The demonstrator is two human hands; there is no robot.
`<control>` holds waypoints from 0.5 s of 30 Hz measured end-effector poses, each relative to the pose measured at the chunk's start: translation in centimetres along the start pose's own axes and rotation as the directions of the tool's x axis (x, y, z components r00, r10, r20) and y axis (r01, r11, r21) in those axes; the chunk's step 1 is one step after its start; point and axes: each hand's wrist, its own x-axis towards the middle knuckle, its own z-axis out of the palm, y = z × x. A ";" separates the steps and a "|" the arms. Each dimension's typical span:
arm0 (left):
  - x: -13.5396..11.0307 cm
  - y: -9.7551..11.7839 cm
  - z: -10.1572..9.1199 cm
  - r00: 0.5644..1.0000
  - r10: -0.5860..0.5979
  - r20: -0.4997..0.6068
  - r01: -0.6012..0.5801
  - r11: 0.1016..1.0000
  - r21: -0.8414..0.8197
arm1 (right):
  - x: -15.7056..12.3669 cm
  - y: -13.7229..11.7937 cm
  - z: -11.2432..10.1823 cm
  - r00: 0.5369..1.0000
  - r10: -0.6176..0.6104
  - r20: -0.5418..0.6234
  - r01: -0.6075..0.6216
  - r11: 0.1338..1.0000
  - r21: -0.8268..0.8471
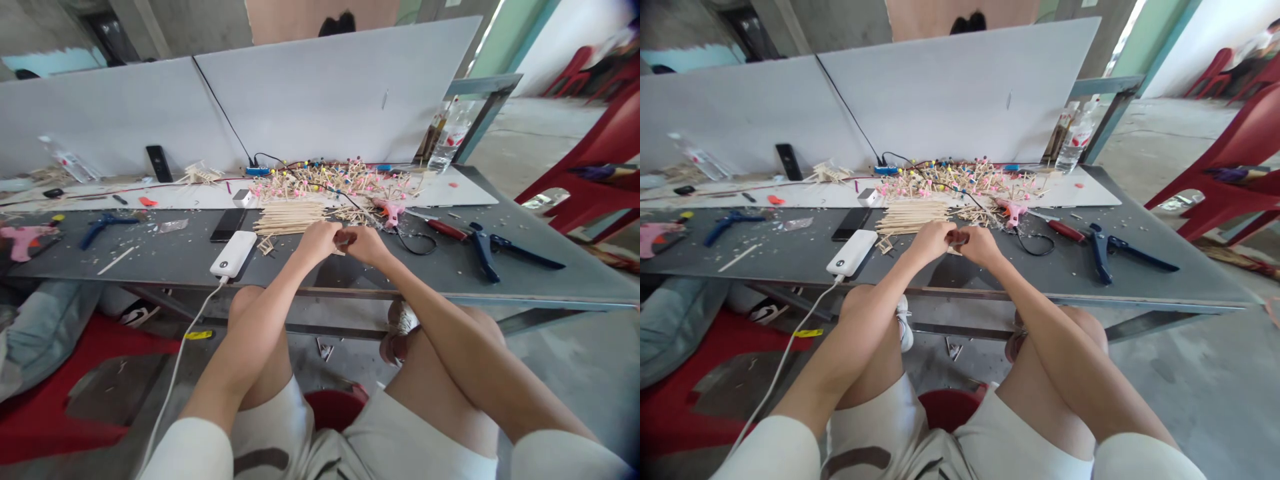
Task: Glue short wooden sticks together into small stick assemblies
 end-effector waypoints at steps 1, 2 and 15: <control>0.0 -0.2 -0.1 1.000 -0.004 -0.020 0.003 1.000 -0.027 | 0.0 0.0 -0.1 1.000 0.026 -0.007 -0.026 1.000 0.008; 0.1 -0.4 -0.2 0.999 -0.006 -0.045 0.004 0.999 -0.053 | -0.1 -0.1 -0.2 0.998 0.052 -0.026 -0.051 0.998 0.026; -0.9 -0.1 -2.8 0.944 -0.138 -0.300 0.019 0.929 -0.370 | 0.2 0.6 1.8 0.972 0.235 0.013 -0.221 0.891 0.396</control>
